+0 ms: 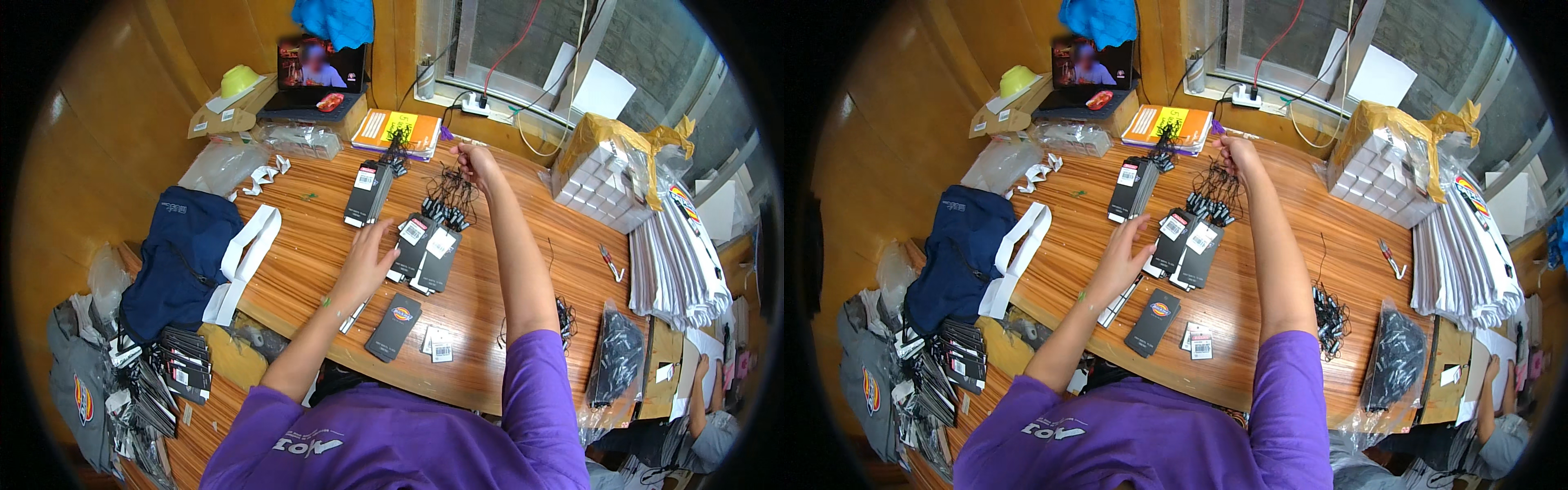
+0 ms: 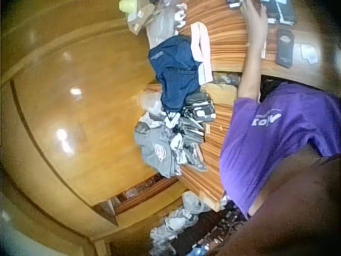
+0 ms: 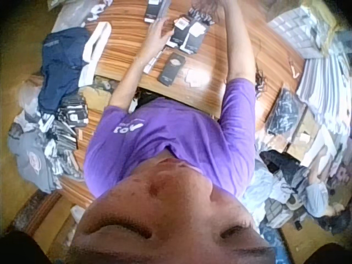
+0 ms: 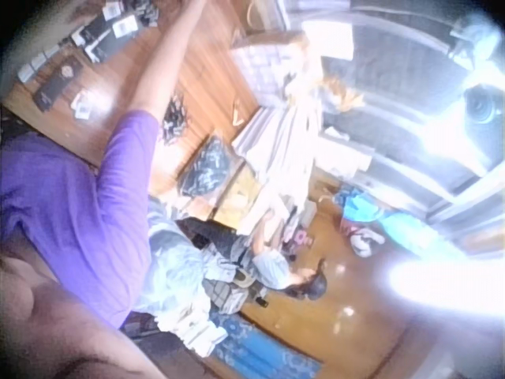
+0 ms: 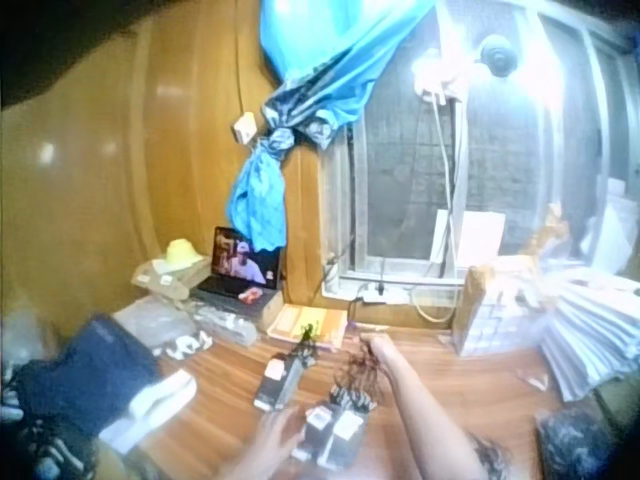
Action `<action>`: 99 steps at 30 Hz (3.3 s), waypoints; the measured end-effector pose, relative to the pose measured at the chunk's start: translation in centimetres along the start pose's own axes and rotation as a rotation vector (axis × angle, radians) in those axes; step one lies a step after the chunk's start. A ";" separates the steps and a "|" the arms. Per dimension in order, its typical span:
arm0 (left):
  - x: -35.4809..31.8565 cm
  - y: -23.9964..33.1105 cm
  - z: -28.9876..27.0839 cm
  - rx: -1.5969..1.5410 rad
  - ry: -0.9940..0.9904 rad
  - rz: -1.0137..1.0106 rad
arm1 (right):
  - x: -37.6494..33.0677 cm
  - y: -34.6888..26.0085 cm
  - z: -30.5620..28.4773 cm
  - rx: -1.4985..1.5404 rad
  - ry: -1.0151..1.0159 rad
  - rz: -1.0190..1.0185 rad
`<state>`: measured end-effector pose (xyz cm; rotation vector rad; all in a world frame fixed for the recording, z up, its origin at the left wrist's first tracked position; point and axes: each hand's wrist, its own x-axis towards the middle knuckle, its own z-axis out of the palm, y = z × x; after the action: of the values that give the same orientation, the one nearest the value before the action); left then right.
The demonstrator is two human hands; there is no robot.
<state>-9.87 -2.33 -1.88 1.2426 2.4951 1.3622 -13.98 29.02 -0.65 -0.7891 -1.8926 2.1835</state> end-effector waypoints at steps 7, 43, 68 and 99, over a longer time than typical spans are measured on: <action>-6.0 1.5 -3.4 -0.070 -0.185 -0.055 | 2.2 2.5 -1.1 -0.010 0.123 0.059; -10.3 4.8 -0.5 -0.836 -0.391 -0.352 | -32.8 13.3 6.8 -0.113 0.211 -0.383; -10.1 7.4 2.8 -0.923 -0.585 -0.267 | -37.2 12.2 -6.9 0.555 0.501 -0.368; -6.8 10.3 8.5 -0.989 -0.954 0.010 | -35.0 11.2 0.4 0.616 0.284 -0.297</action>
<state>4.50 2.07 -1.85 1.1782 0.9722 1.2554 18.15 11.15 -1.12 -0.6050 -1.0317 2.1356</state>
